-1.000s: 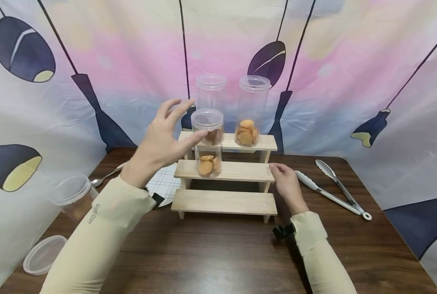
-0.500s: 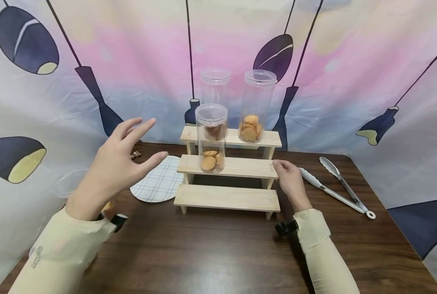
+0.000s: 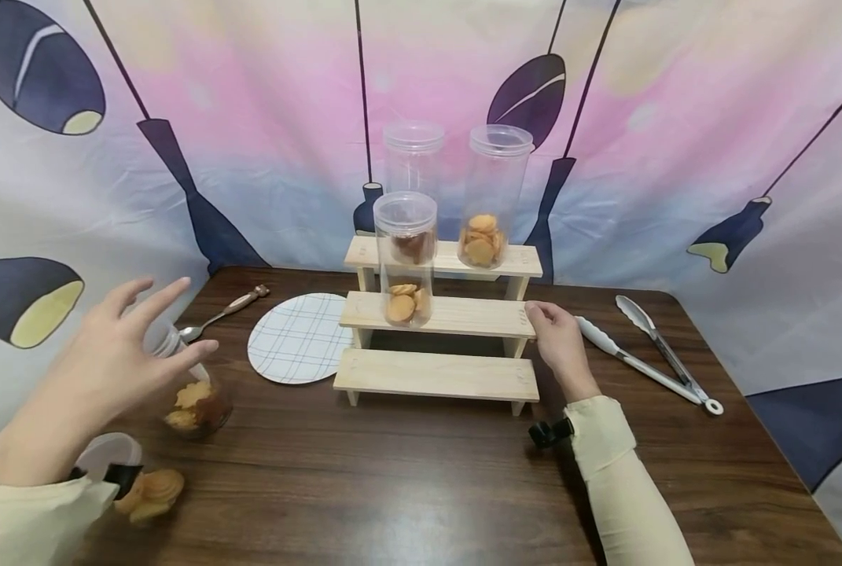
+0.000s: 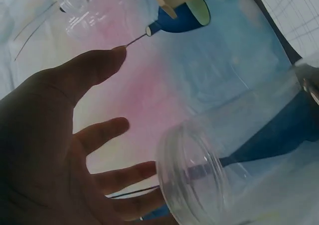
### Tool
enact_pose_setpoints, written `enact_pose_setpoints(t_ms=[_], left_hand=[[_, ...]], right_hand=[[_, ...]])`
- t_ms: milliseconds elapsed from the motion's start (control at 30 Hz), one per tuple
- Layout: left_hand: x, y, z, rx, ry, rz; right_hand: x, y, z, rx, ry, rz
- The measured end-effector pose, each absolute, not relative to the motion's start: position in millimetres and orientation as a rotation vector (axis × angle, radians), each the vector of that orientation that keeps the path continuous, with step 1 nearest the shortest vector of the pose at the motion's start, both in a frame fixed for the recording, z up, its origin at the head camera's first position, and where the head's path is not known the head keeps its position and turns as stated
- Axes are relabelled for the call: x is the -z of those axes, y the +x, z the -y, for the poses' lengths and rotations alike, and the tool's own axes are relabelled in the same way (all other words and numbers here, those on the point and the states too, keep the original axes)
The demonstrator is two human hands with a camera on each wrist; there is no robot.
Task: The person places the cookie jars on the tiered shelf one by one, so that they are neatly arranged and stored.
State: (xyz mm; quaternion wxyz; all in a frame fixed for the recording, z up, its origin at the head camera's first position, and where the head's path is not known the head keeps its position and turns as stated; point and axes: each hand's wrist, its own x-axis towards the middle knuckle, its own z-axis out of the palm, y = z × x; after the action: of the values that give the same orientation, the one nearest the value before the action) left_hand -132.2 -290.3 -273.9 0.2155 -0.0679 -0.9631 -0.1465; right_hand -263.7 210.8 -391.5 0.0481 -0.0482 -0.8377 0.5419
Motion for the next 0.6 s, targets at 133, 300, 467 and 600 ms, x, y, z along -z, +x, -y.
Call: enact_pose_setpoints(t_ms=[133, 300, 467, 600], left_hand=[[278.3, -130.1, 303.4, 0.374, -0.084, 2.781], [282.2, -128.1, 315.5, 0.306, -0.039, 2.85], [286.0, -126.9, 322.7, 0.268, 0.002, 2.883], [288.5, -126.4, 324.9, 0.24, 0.021, 2.895]], right_hand=[[390.8, -264.1, -210.3, -1.663, -0.167, 2.562], [392.0, -263.6, -209.2, -1.676, -0.176, 2.561], [392.3, -263.7, -209.7, -1.672, -0.163, 2.548], [391.9, -263.2, -210.8, -1.672, -0.155, 2.549]])
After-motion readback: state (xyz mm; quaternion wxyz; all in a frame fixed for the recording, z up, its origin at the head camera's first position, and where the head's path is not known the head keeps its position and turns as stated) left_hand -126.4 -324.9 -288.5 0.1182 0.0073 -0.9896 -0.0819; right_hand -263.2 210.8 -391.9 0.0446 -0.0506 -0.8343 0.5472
